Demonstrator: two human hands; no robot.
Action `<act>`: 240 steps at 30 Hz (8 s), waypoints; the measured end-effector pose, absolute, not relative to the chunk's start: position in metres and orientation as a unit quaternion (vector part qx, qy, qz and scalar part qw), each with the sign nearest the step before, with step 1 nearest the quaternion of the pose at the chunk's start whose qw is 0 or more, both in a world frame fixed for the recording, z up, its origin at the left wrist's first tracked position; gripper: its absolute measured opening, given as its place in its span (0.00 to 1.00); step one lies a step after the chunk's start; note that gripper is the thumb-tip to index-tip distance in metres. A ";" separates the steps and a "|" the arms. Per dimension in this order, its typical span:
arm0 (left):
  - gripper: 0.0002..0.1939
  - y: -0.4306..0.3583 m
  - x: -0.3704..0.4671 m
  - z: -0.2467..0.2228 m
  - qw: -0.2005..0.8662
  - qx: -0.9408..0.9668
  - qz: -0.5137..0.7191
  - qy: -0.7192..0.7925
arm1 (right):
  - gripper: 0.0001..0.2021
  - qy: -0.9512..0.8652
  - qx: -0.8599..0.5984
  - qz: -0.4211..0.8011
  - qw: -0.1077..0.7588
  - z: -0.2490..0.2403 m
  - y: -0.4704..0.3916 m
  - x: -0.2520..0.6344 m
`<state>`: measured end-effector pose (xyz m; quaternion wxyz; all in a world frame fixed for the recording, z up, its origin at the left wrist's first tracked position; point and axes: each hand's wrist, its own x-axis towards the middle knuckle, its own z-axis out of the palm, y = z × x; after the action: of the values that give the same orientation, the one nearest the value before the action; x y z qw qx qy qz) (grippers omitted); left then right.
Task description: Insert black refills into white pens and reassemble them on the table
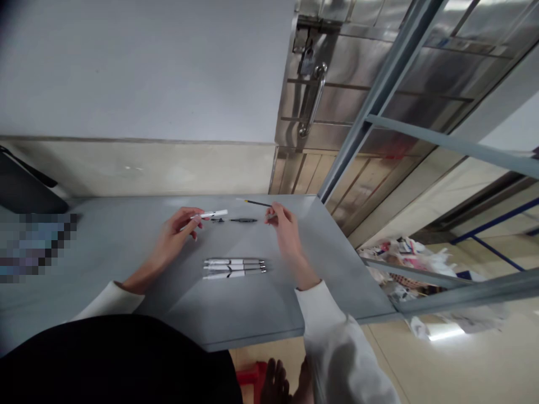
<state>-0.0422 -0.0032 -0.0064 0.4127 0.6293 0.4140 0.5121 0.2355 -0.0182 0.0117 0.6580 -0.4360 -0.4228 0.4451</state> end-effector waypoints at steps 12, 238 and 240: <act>0.15 -0.005 -0.042 -0.010 0.427 0.668 0.449 0.412 | 0.15 -0.564 -0.509 0.259 0.597 0.011 -0.022 0.233; 0.15 -0.011 -0.040 -0.004 0.423 0.678 0.431 0.419 | 0.12 -0.642 -0.444 0.414 0.468 0.010 -0.029 0.221; 0.15 -0.011 -0.041 -0.004 0.423 0.679 0.431 0.418 | 0.11 -0.647 -0.441 0.406 0.472 0.009 -0.029 0.221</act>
<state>-0.0406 -0.0106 -0.0040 0.4226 0.6790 0.4181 0.4308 0.2209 -0.0287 0.0091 0.4715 -0.4411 -0.6467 0.4060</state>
